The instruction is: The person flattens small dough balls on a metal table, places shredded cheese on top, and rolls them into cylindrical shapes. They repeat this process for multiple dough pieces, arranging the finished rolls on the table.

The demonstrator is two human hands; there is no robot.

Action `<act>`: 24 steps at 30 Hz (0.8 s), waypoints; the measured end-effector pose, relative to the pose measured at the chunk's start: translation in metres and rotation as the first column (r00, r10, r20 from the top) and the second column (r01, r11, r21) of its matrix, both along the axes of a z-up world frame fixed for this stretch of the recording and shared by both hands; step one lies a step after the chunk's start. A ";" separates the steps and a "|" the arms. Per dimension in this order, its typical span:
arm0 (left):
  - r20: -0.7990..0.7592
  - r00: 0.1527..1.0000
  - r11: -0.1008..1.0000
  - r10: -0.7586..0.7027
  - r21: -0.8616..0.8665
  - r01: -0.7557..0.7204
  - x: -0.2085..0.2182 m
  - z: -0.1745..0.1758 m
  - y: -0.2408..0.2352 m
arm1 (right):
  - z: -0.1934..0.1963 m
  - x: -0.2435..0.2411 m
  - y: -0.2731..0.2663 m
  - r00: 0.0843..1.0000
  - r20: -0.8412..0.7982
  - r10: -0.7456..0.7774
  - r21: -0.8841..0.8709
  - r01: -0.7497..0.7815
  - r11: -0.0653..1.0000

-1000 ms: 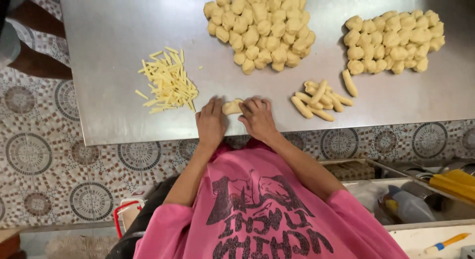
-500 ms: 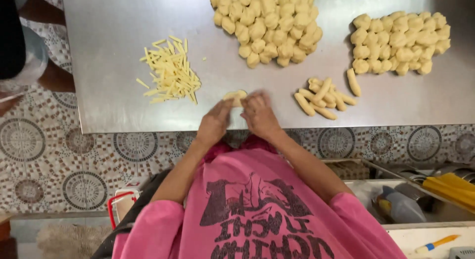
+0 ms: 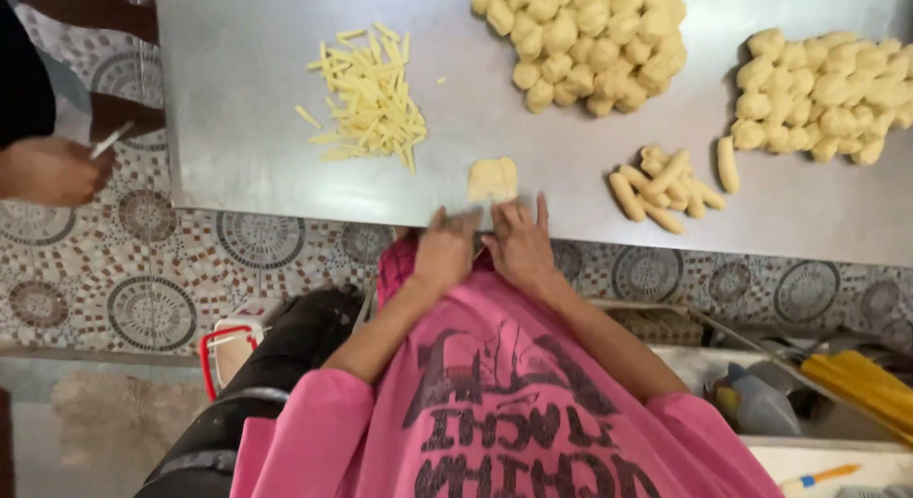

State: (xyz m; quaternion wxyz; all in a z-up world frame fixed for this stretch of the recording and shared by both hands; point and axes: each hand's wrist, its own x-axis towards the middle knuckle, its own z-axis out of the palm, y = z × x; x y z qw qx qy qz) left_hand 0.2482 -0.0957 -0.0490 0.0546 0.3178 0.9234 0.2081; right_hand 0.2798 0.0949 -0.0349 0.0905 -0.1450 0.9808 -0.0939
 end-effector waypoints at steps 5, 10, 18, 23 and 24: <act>-0.106 0.938 0.939 0.329 0.141 -0.314 -0.094 0.007 -0.072 | 0.012 -0.021 -0.024 1.000 -0.001 -0.024 -0.003 0.024 1.000; -0.180 0.920 0.937 0.348 0.051 -0.344 -0.129 -0.010 -0.071 | -0.002 -0.022 -0.023 0.992 -0.095 -0.086 0.003 0.086 0.996; -0.185 0.951 0.954 0.247 0.217 -0.205 -0.111 0.008 -0.027 | 0.007 -0.028 0.023 0.933 -0.007 -0.360 -0.480 0.313 0.820; -0.147 0.982 0.969 0.121 0.232 -0.085 -0.093 -0.019 0.046 | -0.004 -0.052 0.060 0.968 -0.007 -0.251 -0.445 0.222 0.868; -0.140 0.982 0.982 0.123 0.162 -0.100 -0.088 -0.029 0.055 | -0.002 -0.055 0.064 0.972 0.028 -0.234 -0.420 0.224 0.880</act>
